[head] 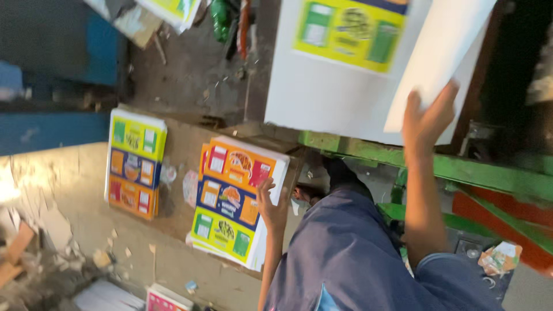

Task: The person repeatedly picks up a stack of printed sheets from a table and places them onto a nearby machine. The action is performed continuously in a repetitive loop.

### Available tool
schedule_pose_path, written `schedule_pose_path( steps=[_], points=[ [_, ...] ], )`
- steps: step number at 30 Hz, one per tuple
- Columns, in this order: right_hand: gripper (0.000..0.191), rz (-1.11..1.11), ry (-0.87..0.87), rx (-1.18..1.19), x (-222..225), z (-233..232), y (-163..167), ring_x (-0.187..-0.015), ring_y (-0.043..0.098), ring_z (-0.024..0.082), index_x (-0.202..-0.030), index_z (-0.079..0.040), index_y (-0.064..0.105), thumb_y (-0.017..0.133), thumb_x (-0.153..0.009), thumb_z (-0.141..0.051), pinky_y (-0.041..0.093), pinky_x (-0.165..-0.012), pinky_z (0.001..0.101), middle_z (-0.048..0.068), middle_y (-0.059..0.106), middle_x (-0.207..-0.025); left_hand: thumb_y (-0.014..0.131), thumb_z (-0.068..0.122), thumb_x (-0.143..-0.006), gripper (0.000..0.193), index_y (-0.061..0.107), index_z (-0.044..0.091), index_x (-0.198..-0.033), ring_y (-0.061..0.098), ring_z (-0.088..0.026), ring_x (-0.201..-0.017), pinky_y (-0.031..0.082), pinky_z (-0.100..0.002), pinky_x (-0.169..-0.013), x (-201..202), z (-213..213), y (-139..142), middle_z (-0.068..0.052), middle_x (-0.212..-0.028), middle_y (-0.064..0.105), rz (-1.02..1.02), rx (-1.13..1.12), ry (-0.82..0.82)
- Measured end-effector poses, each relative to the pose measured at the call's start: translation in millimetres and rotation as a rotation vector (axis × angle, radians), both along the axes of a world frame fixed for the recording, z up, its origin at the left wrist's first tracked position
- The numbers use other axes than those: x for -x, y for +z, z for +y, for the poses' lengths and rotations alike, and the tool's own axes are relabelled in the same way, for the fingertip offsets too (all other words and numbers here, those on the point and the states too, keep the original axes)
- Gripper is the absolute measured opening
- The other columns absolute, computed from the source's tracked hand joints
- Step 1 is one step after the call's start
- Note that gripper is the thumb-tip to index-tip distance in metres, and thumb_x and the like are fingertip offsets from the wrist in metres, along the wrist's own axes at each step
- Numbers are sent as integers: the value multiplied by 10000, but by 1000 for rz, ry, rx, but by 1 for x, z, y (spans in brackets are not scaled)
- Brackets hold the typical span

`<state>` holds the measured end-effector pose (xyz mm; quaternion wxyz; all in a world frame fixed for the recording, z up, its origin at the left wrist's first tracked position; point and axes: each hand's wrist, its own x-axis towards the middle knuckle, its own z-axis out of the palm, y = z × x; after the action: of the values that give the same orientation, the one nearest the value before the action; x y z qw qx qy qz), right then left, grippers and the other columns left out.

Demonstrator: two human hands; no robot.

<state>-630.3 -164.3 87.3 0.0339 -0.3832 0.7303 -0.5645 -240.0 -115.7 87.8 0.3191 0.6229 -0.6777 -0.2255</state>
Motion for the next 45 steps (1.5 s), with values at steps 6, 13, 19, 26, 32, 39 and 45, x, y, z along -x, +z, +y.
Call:
schedule_pose_path(
  steps=[6, 13, 19, 26, 32, 39, 45],
  points=[
    [546, -313, 589, -291, -170, 49, 100, -1029, 731, 342, -1390, 16, 510, 684, -914, -187, 574, -891, 434, 258, 717, -1170, 910, 245, -694, 972, 367, 41, -1475, 381, -485, -1412, 345, -530, -1155, 22, 25, 63, -317, -1543, 349, 56, 315, -230],
    [695, -55, 1255, -124, -257, 43, 130, -1157, 630, 421, -1411, 41, 465, 751, -893, -324, 539, -928, 477, 267, 612, -1271, 669, 213, -1111, 540, 491, -133, -1486, 509, -406, -1247, 445, -507, -1043, -17, 53, 46, -302, -1380, 522, 1868, -133, 347],
    [550, 236, 1495, -318, -317, 50, 100, -1070, 669, 325, -1337, -53, 596, 705, -911, -384, 536, -917, 426, 127, 685, -1158, 598, 138, -1029, 264, 575, -54, -1209, 653, -201, -1010, 567, -335, -842, -131, 113, -40, -82, -1135, 648, 674, 291, 940],
    [597, 493, 1868, -300, -324, 79, 57, -1025, 649, 301, -1329, -50, 593, 711, -865, -406, 515, -885, 426, 121, 664, -1134, 691, 169, -982, 234, 629, -27, -1094, 688, -232, -798, 542, -405, -727, -222, 156, -106, -105, -907, 714, 251, 31, 1194],
    [587, 625, 1725, -341, -317, 68, 38, -1019, 640, 293, -1296, -50, 606, 717, -853, -419, 512, -853, 420, 119, 658, -1156, 681, 198, -979, 247, 647, -14, -1100, 677, -258, -882, 543, -403, -786, -230, 165, -103, -172, -1000, 721, 316, 53, 1227],
    [587, 629, 1579, -320, -292, 57, 56, -1034, 635, 287, -1298, -44, 614, 721, -844, -401, 507, -862, 416, 116, 656, -1184, 716, 268, -916, 375, 640, -10, -1155, 679, -312, -936, 533, -447, -831, -225, 169, -108, -186, -1048, 708, 72, -47, 1310],
    [536, 433, 1391, -266, -203, 56, 135, -1109, 634, 307, -1301, -57, 618, 724, -883, -375, 496, -925, 442, 125, 651, -1243, 729, 353, -894, 574, 574, -4, -1316, 645, -347, -956, 516, -508, -763, -185, 155, -117, -167, -1130, 615, -427, 44, 1309]
  ],
)
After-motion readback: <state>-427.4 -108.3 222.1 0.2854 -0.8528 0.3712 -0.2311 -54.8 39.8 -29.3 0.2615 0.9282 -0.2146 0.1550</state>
